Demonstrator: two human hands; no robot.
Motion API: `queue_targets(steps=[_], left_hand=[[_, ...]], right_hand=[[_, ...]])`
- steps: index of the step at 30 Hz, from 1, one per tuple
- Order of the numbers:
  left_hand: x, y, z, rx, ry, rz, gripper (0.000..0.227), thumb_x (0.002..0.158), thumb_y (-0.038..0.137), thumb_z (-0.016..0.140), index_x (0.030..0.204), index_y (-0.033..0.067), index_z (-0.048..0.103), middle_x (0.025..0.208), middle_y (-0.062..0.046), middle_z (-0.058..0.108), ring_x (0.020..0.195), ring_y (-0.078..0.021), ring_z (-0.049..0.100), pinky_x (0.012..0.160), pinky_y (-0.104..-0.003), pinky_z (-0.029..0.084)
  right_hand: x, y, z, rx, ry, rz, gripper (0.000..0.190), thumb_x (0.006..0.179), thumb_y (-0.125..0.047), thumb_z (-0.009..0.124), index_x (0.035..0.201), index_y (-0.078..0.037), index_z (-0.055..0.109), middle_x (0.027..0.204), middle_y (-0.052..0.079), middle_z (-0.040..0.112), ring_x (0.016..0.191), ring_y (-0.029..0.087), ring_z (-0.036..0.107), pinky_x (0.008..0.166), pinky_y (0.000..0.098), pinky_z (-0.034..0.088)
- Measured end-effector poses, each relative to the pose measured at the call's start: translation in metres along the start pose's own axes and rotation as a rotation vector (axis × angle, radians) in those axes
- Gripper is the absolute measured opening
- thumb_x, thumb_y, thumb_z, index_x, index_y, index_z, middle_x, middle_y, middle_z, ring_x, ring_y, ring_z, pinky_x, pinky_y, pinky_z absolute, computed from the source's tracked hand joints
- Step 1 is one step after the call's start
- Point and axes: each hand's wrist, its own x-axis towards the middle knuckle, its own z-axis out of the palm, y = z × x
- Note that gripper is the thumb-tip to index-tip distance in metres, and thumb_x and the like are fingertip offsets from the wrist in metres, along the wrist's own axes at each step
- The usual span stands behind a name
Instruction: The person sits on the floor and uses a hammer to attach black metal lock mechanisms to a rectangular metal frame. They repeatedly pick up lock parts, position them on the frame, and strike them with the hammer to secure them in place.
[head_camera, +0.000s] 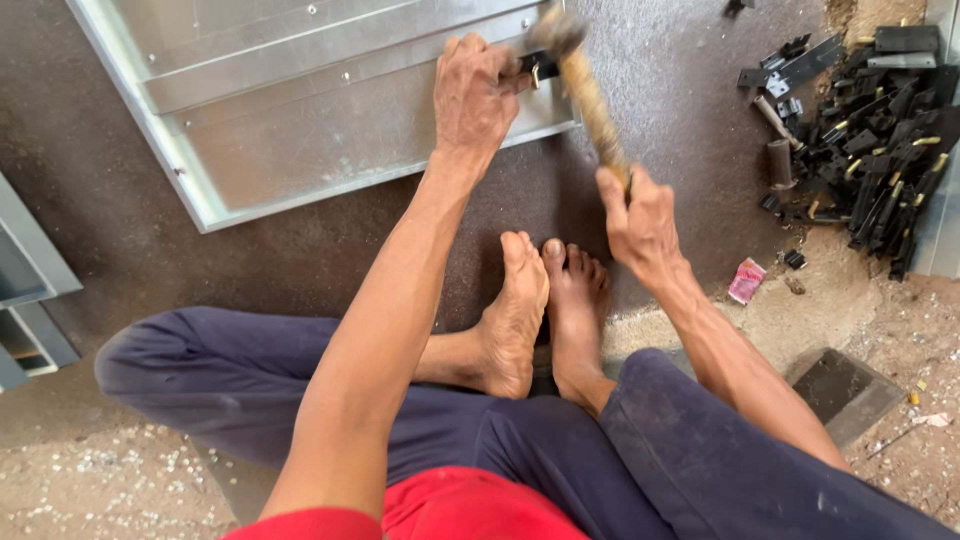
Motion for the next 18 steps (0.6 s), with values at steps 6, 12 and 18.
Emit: queue_targets(steps=[6,12,18], left_hand=[[-0.001,0.000,0.003,-0.017,-0.020,-0.048,0.021,0.081,0.021,0.086,0.075,0.0085,0.071,0.080,-0.003,0.061,0.085,-0.0201,0.054,0.079,-0.038,0.047],[0.001,0.012,-0.035,-0.100,-0.026,0.084,0.016,0.085,0.016,0.085,0.085,0.0060,0.073,0.088,-0.006,0.063,0.091,-0.0248,0.056,0.083,-0.042,0.046],[0.011,0.088,-0.029,-0.309,0.001,0.075,0.018,0.102,0.002,0.063,0.109,0.0137,0.075,0.108,-0.004,0.071,0.106,-0.0208,0.061,0.096,-0.038,0.054]], right_hand=[[0.008,-0.003,-0.002,-0.096,0.027,-0.071,0.049,0.112,-0.040,0.053,0.087,0.002,0.054,0.059,0.011,0.049,0.052,0.016,0.050,0.047,0.0375,0.039],[-0.011,-0.020,-0.023,0.073,0.116,-0.011,0.047,0.111,-0.038,0.055,0.087,0.003,0.054,0.058,0.012,0.048,0.050,0.018,0.048,0.049,0.0389,0.039],[-0.104,0.031,-0.068,-0.046,0.166,0.288,0.047,0.104,-0.043,0.054,0.086,0.000,0.059,0.056,0.011,0.053,0.048,0.020,0.051,0.045,0.0408,0.040]])
